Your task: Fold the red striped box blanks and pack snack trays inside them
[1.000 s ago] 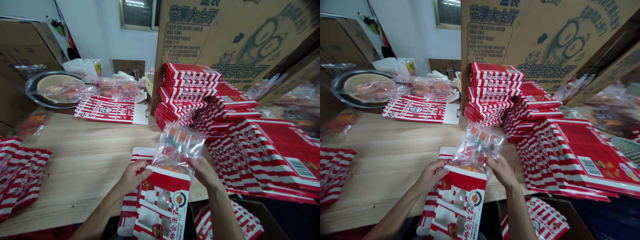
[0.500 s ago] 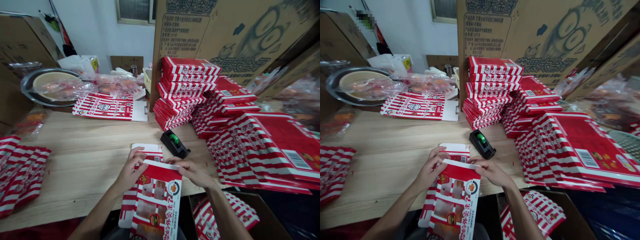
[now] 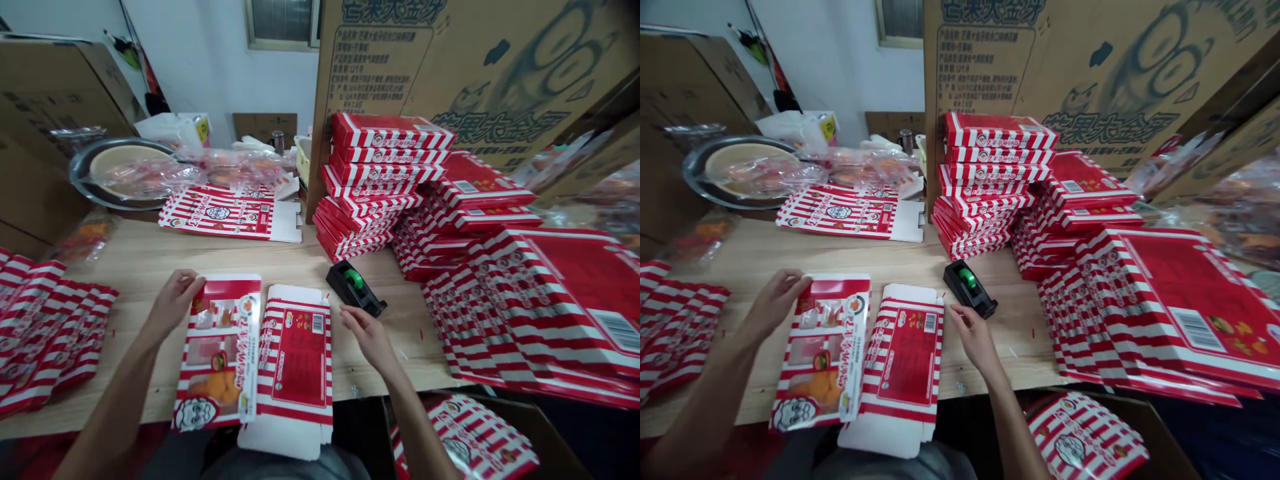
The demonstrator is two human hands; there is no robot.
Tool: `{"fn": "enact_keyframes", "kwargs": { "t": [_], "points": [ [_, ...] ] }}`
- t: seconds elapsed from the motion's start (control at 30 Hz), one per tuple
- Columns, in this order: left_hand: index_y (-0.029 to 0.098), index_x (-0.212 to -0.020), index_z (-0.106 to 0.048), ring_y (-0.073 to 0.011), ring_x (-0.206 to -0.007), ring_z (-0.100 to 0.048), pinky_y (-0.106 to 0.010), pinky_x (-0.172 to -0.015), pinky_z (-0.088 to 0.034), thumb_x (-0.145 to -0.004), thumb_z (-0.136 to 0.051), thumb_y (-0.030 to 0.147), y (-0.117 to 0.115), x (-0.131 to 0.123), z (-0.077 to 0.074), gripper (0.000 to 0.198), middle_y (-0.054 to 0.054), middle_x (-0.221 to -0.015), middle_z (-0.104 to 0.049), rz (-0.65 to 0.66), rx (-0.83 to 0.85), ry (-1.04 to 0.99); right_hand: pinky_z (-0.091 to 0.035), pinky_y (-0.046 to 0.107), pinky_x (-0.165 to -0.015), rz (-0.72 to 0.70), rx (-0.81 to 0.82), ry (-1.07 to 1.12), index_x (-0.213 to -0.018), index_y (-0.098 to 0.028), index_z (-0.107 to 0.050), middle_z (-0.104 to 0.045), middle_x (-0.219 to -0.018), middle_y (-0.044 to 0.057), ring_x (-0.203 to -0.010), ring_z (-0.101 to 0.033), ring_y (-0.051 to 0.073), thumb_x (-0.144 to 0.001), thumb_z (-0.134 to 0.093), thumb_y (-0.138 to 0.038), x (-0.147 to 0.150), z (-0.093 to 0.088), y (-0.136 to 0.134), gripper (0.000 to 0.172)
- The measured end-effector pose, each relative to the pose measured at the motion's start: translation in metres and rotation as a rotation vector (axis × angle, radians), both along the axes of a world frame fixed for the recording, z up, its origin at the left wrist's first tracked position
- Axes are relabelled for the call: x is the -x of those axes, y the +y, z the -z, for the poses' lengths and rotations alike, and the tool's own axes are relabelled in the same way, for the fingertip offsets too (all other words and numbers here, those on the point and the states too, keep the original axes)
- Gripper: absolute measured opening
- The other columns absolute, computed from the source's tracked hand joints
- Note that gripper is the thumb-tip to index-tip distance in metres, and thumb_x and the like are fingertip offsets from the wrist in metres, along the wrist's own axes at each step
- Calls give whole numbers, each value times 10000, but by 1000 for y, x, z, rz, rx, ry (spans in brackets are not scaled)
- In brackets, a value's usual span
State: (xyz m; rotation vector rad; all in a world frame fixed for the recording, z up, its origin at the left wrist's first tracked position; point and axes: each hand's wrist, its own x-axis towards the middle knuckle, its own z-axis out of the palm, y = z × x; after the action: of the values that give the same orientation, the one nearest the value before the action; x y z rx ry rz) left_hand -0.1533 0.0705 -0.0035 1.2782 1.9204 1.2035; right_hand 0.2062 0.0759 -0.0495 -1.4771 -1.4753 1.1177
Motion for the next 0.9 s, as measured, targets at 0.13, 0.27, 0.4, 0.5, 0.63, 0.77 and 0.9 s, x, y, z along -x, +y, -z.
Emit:
{"fn": "enact_keyframes", "kwargs": {
  "t": [0.13,0.27,0.4,0.5,0.63,0.77,0.9],
  "points": [
    [185,-1009,-489,-296,-1083,-477,-463,-912,-370,-764,-464,363,11,12,21,304,-116,-1066,-564,45,-50,565,-448,421,-802,51,-66,-176,-986,-144,-651,-646,-914,135,-839,-580,262,-745,-537,-488,19,32,-5,436],
    [219,-996,-570,-200,-1033,-532,-350,-921,-400,-864,-379,281,21,-76,49,240,-64,-1063,-610,503,3,620,-397,429,-853,53,-121,-358,-951,-172,-652,-609,-900,122,-906,-529,278,-774,-528,-410,31,35,-14,321],
    [167,-909,-613,-225,-990,-561,-356,-893,-396,-835,-493,258,35,-156,64,168,-107,-989,-635,659,115,647,-379,478,-847,77,-150,-500,-954,-157,-649,-590,-979,164,-944,-509,318,-793,-488,-452,34,39,-25,372],
    [129,-783,-635,-260,-844,-614,-368,-769,-435,-850,-464,370,36,-173,64,303,-140,-807,-658,692,243,657,-365,519,-872,90,-180,-546,-1070,-145,-607,-539,-1159,200,-1070,-468,357,-811,-438,-488,32,52,-35,461],
    [130,-678,-641,-275,-842,-609,-366,-776,-424,-844,-419,490,22,-175,51,455,-152,-773,-659,768,318,642,-266,529,-1000,58,-247,-473,-1200,-156,-526,-454,-1315,169,-1244,-361,323,-828,-410,-505,26,72,-45,522],
    [95,-1043,-576,-283,-1075,-511,-376,-895,-362,-874,-416,387,17,-183,38,373,-202,-1139,-556,760,336,633,-174,565,-1033,22,-197,-394,-1239,-133,-493,-432,-1344,187,-1288,-314,321,-833,-395,-507,26,82,-49,561],
    [72,-912,-641,-306,-900,-595,-365,-761,-416,-837,-395,524,28,-184,33,521,-195,-925,-647,860,472,570,-100,568,-1054,64,-154,-333,-1282,-82,-437,-368,-1382,215,-1322,-237,337,-807,-408,-548,32,76,-59,666]
  ]
}}
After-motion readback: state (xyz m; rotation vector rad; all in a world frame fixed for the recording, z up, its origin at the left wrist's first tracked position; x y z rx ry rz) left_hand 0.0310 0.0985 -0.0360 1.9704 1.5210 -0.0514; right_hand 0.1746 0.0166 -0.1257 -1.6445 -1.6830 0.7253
